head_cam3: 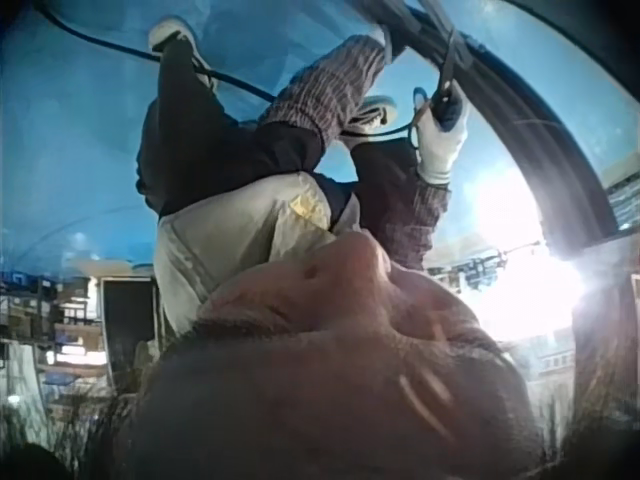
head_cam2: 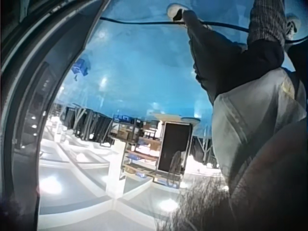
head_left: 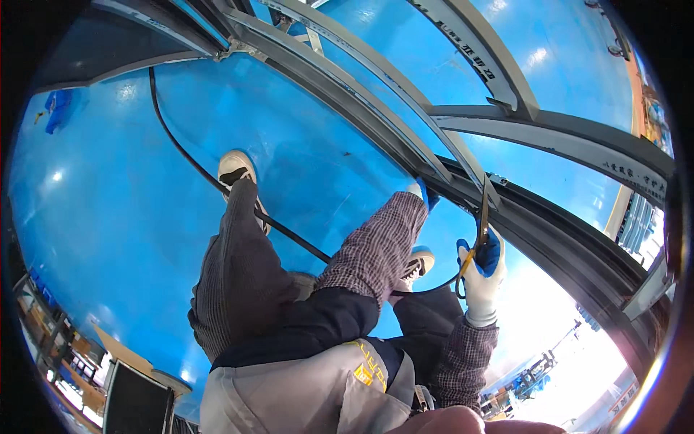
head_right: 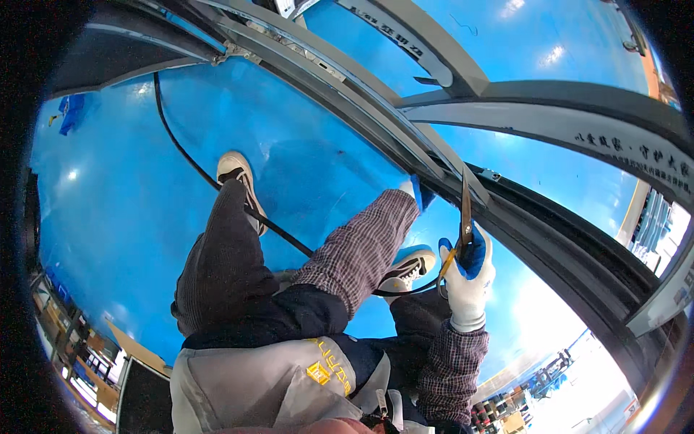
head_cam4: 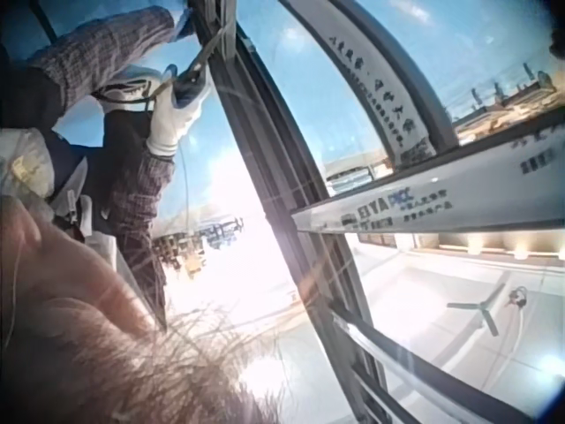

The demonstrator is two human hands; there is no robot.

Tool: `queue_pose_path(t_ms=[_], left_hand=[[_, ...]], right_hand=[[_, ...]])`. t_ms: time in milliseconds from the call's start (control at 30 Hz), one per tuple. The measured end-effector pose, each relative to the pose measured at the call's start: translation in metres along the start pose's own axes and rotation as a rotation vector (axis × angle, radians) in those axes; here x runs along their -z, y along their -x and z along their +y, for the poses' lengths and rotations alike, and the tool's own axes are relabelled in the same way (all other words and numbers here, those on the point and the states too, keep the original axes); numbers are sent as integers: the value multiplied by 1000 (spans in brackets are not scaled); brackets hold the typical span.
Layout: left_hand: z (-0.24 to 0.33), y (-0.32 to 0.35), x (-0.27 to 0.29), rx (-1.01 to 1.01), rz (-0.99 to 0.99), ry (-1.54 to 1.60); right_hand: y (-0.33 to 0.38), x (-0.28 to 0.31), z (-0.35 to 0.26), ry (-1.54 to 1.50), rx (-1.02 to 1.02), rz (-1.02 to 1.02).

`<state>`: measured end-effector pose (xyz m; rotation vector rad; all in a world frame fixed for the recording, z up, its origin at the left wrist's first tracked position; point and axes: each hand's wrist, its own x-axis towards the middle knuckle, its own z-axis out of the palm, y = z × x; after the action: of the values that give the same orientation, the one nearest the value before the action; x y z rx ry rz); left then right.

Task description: Installing a rubber seal gasket into the channels of a large metal frame using specialized tools.

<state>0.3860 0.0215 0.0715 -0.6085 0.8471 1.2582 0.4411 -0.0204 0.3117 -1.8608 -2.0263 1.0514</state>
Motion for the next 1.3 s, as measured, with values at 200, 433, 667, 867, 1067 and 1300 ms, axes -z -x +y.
queue_pose_path(t_ms=[200,433,667,867,1067,1300], left_hand=[[12,65,6,-195,50,-585],[12,74,-5,-989,-328,-1084],[-2,56,1,-1007,-307,-1166],[-11,41,-1,-1027,-171,-1221],[-18,54,-4,-969,-58,-1218],[-27,49,-1,-980,-20,-1153]], right_hand=[[6,-1,-6,35,5,-14],[17,-7,-1,-61,0,15],[25,-10,-14,-85,65,89],[25,-3,-5,21,99,102],[26,-2,10,-71,64,107],[28,8,25,-85,36,84]])
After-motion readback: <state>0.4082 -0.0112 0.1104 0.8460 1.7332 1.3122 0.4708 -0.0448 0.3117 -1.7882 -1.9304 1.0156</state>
